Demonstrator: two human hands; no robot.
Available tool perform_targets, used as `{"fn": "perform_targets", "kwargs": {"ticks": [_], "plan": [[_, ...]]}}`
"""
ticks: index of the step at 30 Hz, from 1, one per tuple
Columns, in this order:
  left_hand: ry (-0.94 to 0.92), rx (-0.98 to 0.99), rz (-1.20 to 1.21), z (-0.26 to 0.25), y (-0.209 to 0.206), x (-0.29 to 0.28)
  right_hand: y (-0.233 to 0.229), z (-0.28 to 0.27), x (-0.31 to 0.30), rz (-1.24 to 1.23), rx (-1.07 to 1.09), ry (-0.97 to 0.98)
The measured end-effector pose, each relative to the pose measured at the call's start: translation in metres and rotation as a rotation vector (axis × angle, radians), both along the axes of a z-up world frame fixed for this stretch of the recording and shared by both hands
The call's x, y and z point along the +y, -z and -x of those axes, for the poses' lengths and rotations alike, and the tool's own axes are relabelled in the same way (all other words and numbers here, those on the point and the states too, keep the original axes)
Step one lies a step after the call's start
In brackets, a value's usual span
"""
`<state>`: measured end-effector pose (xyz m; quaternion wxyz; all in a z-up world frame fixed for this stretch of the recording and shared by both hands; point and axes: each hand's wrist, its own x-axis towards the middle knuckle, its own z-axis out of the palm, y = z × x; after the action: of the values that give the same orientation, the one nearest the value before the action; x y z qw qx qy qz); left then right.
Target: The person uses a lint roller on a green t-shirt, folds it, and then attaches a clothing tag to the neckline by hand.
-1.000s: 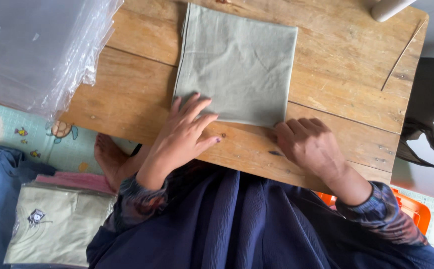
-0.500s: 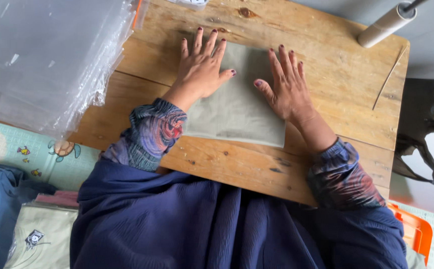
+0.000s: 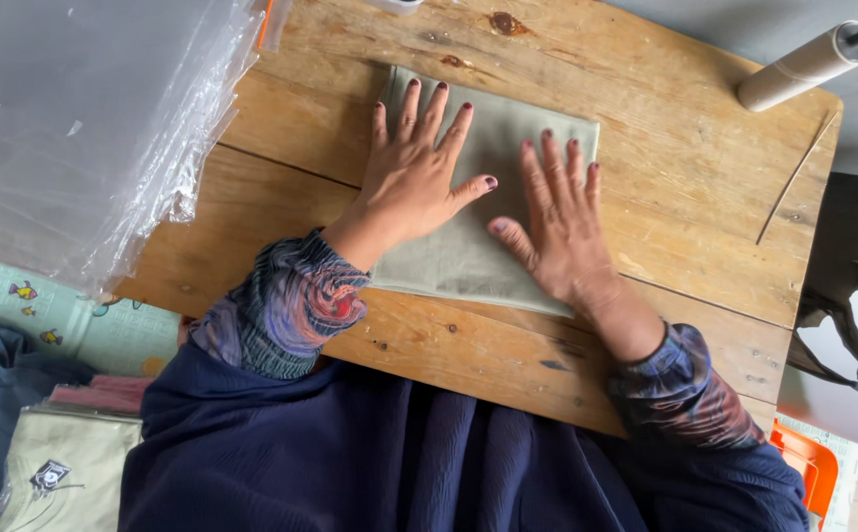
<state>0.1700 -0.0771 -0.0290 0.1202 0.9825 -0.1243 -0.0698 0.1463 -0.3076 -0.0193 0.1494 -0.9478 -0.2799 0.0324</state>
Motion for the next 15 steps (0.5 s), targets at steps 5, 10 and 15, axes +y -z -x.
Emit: {"fn": "perform_targets", "kwargs": {"ticks": [5, 10, 15], "plan": [[-0.019, -0.092, -0.032, 0.01, 0.021, -0.005, 0.02, 0.015, 0.008, 0.147, -0.161, -0.083], [-0.015, -0.147, -0.013, 0.009, 0.023, -0.005, 0.027, 0.01, 0.001, 0.122, -0.152, -0.093], [0.008, -0.065, 0.002, 0.005, 0.015, -0.002, 0.008, -0.022, -0.029, -0.013, -0.419, 0.037]]}}
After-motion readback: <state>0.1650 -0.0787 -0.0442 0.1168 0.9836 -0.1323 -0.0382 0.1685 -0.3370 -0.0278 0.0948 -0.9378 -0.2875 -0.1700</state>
